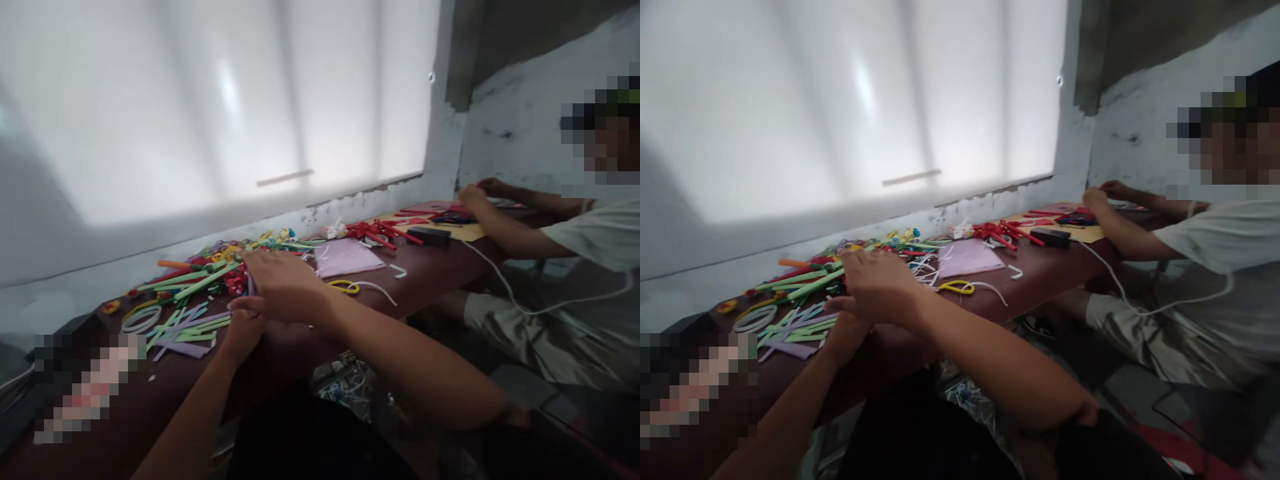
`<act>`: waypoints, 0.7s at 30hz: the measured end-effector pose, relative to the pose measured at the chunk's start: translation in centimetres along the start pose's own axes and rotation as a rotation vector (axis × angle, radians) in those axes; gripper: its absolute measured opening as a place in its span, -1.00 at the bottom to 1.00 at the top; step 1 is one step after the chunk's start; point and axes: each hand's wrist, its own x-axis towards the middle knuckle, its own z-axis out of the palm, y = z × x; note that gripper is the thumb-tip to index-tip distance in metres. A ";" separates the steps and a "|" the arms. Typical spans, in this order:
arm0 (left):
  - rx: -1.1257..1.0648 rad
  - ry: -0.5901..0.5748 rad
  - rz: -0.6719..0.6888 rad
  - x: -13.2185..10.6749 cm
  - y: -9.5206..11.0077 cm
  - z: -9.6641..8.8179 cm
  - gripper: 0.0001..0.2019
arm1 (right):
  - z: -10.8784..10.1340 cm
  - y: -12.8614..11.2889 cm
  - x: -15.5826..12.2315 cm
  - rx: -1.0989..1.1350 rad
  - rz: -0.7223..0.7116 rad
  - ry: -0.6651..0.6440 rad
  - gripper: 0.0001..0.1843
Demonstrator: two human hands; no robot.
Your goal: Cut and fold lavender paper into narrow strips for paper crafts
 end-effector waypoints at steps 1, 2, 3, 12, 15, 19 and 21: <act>0.064 -0.036 0.057 0.0 0.0 -0.1 -0.64 | 0.5 0.8 0.2 0.019 0.006 -0.009 -0.13; 0.091 -0.072 0.072 0.0 0.0 -0.1 -0.64 | 0.9 1.5 0.2 0.051 0.003 -0.027 -0.14; 0.135 -0.092 0.088 0.0 0.0 -0.3 -0.64 | 1.0 2.3 -0.1 0.095 -0.005 -0.030 -0.16; 0.456 -0.055 0.408 1.2 -1.0 -1.8 -0.75 | 1.3 16.5 -4.5 -0.060 0.522 -0.201 -0.73; 0.456 -0.095 0.473 1.8 -2.1 -1.5 -0.76 | 3.4 19.7 -5.6 -0.137 0.562 -0.401 -0.74; 0.434 -0.129 0.489 2.3 -3.4 -1.2 -0.76 | 5.3 20.9 -6.4 -0.199 0.564 -0.529 -0.72; 0.445 -0.125 0.470 2.4 -3.7 -1.1 -0.73 | 5.6 21.1 -6.6 -0.212 0.556 -0.535 -0.70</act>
